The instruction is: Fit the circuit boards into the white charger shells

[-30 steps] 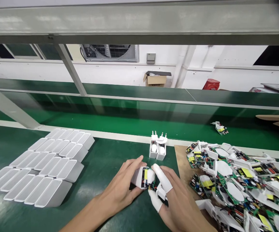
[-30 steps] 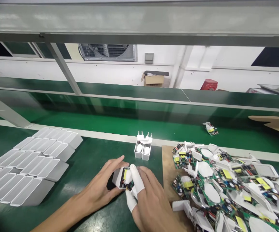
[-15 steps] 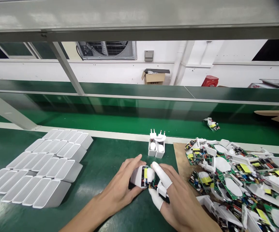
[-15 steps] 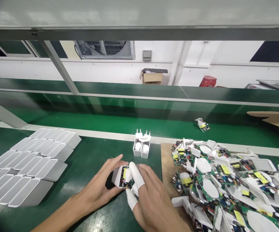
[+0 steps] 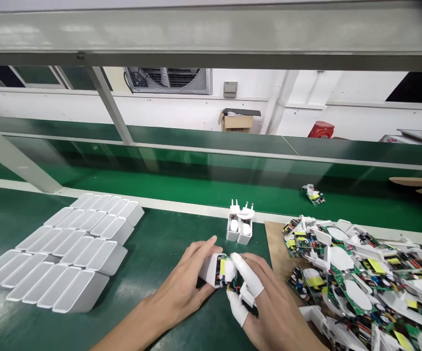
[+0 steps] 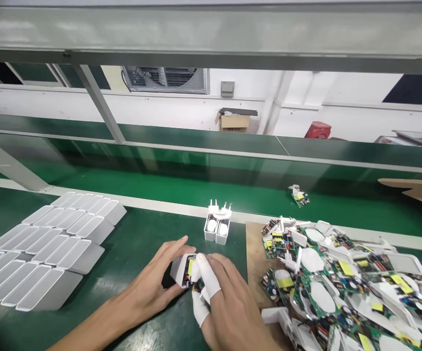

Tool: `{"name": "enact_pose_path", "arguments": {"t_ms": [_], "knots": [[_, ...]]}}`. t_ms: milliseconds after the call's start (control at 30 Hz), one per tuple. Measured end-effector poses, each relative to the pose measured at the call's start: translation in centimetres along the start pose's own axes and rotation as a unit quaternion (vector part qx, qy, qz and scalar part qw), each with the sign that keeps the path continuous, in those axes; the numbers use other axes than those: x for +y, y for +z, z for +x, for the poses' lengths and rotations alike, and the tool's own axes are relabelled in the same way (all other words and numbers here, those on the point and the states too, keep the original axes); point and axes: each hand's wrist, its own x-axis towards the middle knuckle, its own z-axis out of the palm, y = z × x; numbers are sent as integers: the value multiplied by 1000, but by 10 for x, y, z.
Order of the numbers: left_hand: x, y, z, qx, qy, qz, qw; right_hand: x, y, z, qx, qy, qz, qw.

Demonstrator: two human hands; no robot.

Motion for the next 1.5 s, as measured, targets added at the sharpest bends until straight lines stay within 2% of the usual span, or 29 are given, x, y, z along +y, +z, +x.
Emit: {"name": "enact_pose_path", "arguments": {"t_ms": [367, 600, 800, 1000, 1233, 1500], "knots": [[0, -1, -3, -6, -11, -7, 1000, 3, 9, -5, 15, 6, -7, 1000], [-1, 1, -2, -3, 0, -5, 1000, 2, 6, -2, 12, -3, -18, 1000], [1, 0, -2, 6, -3, 2, 1000, 3, 9, -8, 11, 19, -6, 1000], [3, -2, -1, 5, 3, 22, 1000, 2, 3, -2, 2, -7, -11, 1000], [3, -1, -1, -6, -3, -11, 1000, 0, 3, -1, 6, 21, -4, 1000], [3, 1, -2, -13, -22, -26, 999, -1, 3, -3, -9, 19, 3, 1000]]}}
